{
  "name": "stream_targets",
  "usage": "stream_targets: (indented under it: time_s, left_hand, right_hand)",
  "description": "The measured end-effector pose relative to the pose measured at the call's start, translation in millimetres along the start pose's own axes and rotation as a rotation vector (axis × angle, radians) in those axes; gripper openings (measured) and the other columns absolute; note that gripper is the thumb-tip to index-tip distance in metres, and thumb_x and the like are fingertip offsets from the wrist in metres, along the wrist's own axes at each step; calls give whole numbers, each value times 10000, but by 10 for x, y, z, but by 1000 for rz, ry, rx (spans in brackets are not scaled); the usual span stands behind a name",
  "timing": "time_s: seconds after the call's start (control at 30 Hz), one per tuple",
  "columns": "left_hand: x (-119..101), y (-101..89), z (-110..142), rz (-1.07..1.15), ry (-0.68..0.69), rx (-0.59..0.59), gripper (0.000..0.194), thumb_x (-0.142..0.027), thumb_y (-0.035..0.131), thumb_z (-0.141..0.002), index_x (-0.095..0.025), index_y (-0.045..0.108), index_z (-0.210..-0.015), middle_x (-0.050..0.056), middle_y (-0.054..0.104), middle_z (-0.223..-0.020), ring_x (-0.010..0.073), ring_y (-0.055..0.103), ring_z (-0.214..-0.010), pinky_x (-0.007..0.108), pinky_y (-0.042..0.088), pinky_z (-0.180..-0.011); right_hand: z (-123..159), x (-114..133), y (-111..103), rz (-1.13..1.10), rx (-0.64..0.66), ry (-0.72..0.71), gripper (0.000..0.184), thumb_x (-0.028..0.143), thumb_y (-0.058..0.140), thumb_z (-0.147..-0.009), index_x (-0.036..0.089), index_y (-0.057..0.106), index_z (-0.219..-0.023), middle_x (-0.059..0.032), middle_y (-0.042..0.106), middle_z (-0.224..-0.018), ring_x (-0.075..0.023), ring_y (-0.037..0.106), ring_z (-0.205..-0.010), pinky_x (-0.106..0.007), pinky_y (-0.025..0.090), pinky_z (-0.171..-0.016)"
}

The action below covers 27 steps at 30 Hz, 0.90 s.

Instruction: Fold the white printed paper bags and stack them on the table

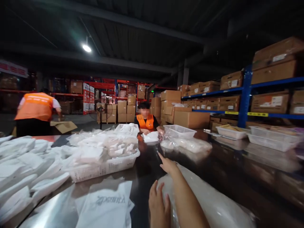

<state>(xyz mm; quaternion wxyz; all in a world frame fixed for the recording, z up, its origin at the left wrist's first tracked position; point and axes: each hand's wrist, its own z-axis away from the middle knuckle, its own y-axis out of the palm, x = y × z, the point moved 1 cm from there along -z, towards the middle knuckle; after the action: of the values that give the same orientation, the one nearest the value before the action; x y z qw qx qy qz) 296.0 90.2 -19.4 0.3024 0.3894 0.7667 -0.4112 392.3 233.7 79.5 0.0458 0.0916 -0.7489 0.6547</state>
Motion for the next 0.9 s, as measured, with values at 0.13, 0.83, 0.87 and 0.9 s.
stream_targets:
  time_s: [0.13,0.83,0.87,0.9]
  left_hand:
    - [-62,-157,32,28,18,15,442,-147,434,-851,-163,600,-1260,128,487,-1418,268,411,-1338,466,330,-1132]
    - [-157,-287,43,37,30,52,438,-134,441,-855,-156,574,-1272,132,459,-1421,263,385,-1342,454,320,-1136]
    - [-162,-290,44,34,29,50,433,-135,444,-856,-159,577,-1267,132,463,-1418,262,390,-1340,452,323,-1135]
    - [-165,-292,45,31,29,49,428,-135,447,-856,-163,581,-1262,130,466,-1416,262,394,-1338,450,326,-1133]
  right_hand:
    - [37,-41,27,-80,36,-20,587,323,477,-978,157,257,-1496,-41,697,-929,-172,667,-824,-383,511,-842]
    - [-78,-108,86,-173,-134,-17,838,307,454,-951,42,-108,-1513,-133,697,-1064,-226,636,-982,-322,433,-888]
    - [-77,-113,74,-169,-160,-15,838,303,444,-954,52,-129,-1511,-139,683,-1117,-230,624,-1024,-327,426,-909]
    - [-76,-121,63,-161,-186,-10,836,302,432,-957,61,-148,-1509,-150,660,-1176,-237,609,-1066,-337,419,-929]
